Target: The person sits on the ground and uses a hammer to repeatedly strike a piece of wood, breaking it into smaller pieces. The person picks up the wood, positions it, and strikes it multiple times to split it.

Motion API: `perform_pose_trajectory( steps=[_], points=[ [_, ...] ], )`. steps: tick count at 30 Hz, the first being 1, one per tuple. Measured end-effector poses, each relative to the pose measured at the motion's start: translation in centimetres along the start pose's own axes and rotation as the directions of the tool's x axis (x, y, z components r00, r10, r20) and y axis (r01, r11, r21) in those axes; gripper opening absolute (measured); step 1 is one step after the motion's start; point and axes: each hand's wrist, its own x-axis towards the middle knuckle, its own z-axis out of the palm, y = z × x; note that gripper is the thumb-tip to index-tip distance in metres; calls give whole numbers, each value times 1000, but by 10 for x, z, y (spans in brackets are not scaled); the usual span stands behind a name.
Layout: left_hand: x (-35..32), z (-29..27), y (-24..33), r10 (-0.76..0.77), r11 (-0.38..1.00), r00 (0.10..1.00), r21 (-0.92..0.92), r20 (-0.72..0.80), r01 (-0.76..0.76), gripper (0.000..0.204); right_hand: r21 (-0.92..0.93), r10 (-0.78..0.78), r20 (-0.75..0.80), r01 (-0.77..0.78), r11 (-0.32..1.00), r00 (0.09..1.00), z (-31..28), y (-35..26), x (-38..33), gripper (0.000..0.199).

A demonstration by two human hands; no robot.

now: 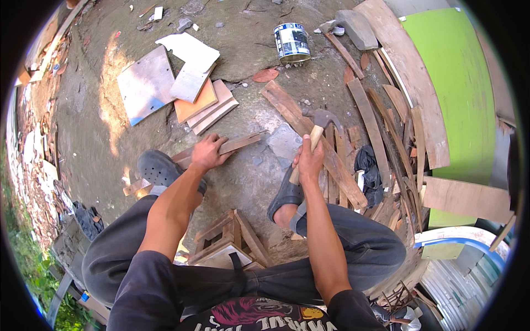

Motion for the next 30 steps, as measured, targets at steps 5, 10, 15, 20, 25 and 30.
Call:
perform_pose_trajectory(
  steps=[5, 10, 15, 20, 25, 30],
  points=[
    [2, -6, 5, 16, 1000, 1000, -5, 16, -16, 45, -163, 201, 239, -165, 973, 950, 10, 16, -5, 24],
    [2, -6, 2, 10, 1000, 999, 2, 50, -10, 48, 19, 250, 231, -261, 965, 940, 0, 4, -1, 22],
    [1, -8, 5, 21, 999, 998, 23, 63, -22, 50, 290, 114, -8, -107, 951, 993, -1, -2, 7, 24],
    [4, -9, 5, 34, 999, 998, 26, 46, -35, 51, -107, 341, 246, -325, 940, 907, 23, 16, -12, 22],
    [-3, -13, 6, 13, 1000, 997, 4, 75, -13, 52, 121, 212, 155, -232, 965, 965, 5, 3, -2, 21],
    [0, -9, 9, 26, 1000, 996, 12, 87, -27, 53, 49, 284, 120, -291, 955, 951, 27, 19, -11, 21]
  ],
)
